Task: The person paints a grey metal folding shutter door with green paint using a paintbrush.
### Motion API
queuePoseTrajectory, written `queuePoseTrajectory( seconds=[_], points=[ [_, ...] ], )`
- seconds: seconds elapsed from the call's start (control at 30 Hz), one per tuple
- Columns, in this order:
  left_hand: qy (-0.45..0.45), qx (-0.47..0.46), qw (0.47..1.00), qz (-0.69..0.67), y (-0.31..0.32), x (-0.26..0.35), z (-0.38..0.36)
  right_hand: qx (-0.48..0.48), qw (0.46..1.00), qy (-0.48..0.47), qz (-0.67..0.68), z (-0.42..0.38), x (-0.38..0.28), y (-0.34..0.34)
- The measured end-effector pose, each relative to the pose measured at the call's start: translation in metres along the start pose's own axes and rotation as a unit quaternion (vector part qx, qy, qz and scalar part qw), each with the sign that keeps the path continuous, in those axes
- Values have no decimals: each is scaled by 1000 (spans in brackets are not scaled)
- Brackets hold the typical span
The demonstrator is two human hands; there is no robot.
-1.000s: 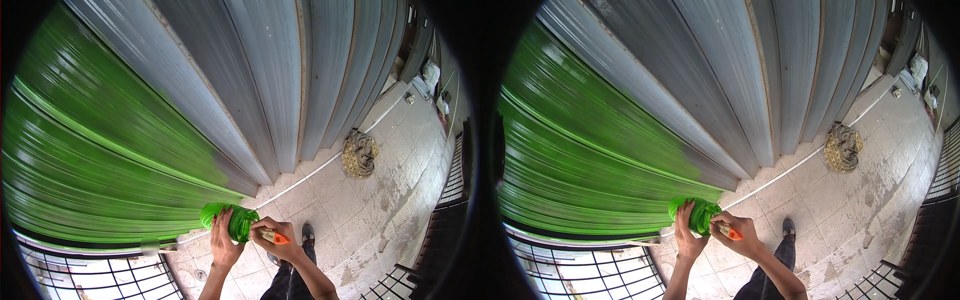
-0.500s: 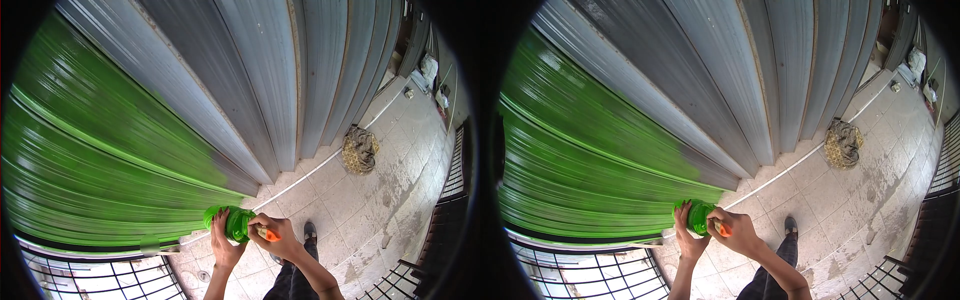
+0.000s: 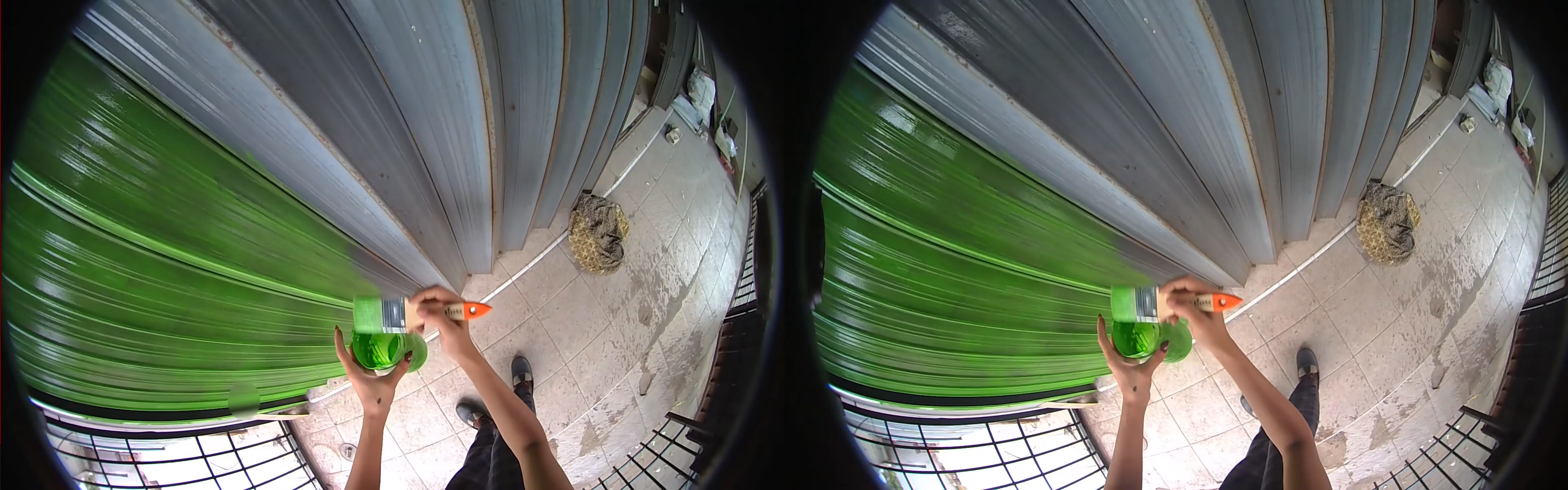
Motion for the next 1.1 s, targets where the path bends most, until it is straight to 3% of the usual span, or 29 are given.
queuePoseTrajectory(
  seconds=[0.13,0.27,0.37,0.5,0.57,0.73,0.83,1.03,1.1],
  points=[
    [24,3,999,38,-6,0,-1,28,993,-99,57,54,11,-4],
    [6,-2,1000,29,-18,0,-12,75,990,-108,46,89,46,-12],
    [28,-33,998,56,-28,0,-25,190,981,-37,30,85,93,-43],
    [-19,-50,998,32,-37,-8,-42,208,970,-84,-96,82,135,-71],
    [-23,-58,997,40,-40,-8,-47,174,977,-116,-41,90,118,-43],
    [-29,-69,995,70,-46,-6,-51,61,982,-163,71,94,-2,41],
    [-17,-70,995,73,-48,-2,-50,53,978,-178,90,89,-8,43],
    [-7,-79,992,100,-51,1,-48,182,976,-100,72,97,103,-34],
    [-14,-78,992,100,-52,1,-51,257,965,-26,37,94,150,-78]
  ],
)
Point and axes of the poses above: each hand's wrist, its own z-axis towards the middle knuckle, its own y-axis out of the palm, x = y × z, the point moved 6 cm from there along z, towards the middle knuckle, and after that the axes turned 15 degrees about y, right-handed, at the moved point
